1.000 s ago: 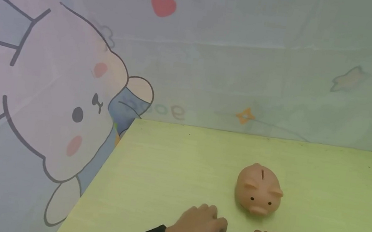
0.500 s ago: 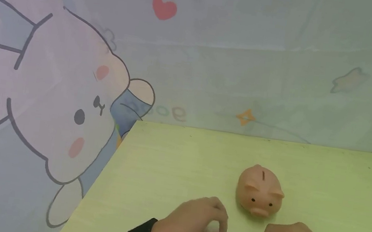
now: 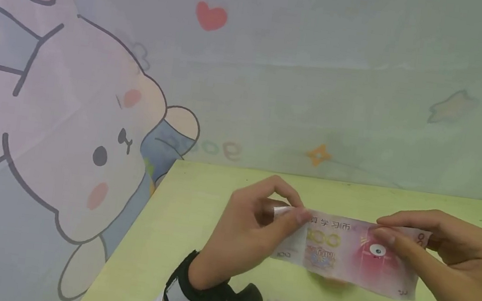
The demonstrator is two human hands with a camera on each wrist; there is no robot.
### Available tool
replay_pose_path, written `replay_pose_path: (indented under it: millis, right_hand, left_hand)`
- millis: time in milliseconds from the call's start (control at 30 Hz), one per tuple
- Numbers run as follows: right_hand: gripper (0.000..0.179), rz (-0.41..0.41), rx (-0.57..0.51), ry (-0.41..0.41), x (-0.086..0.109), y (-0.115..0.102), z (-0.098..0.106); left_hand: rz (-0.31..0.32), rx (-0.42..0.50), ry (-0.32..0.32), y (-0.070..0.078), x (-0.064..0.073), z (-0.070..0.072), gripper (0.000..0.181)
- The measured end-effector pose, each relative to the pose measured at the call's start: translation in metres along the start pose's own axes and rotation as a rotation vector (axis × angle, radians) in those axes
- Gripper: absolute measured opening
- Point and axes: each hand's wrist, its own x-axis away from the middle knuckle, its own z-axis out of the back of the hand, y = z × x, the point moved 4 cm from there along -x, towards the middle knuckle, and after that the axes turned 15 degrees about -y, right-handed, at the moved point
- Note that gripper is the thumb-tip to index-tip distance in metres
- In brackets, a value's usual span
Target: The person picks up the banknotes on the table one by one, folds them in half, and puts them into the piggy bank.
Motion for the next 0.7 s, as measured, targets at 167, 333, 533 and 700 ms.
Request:
replay_pose_path:
  millis: [167, 333, 533, 700]
  right_hand:
    - [0.029, 0.027, -0.002, 0.029, 0.001, -0.001, -0.003]
    - [0.044, 0.219, 0.098, 0.326, -0.002, -0.006, -0.007]
    - [0.049, 0.449, 0.263, 0.469, -0.009, -0.03, -0.028]
    - [0.046, 0.369, 0.229, 0.271, -0.01, -0.038, -0.038]
  left_hand:
    - [0.034, 0.11, 0.006, -0.003, 0.002, -0.003, 0.023]
    - [0.028, 0.071, 0.146, -0.009, 0.0, -0.001, 0.022]
    - [-0.044, 0.084, 0.271, -0.014, -0.005, -0.005, 0.016]
    - [-0.096, 0.126, 0.227, -0.017, -0.007, -0.016, 0.013]
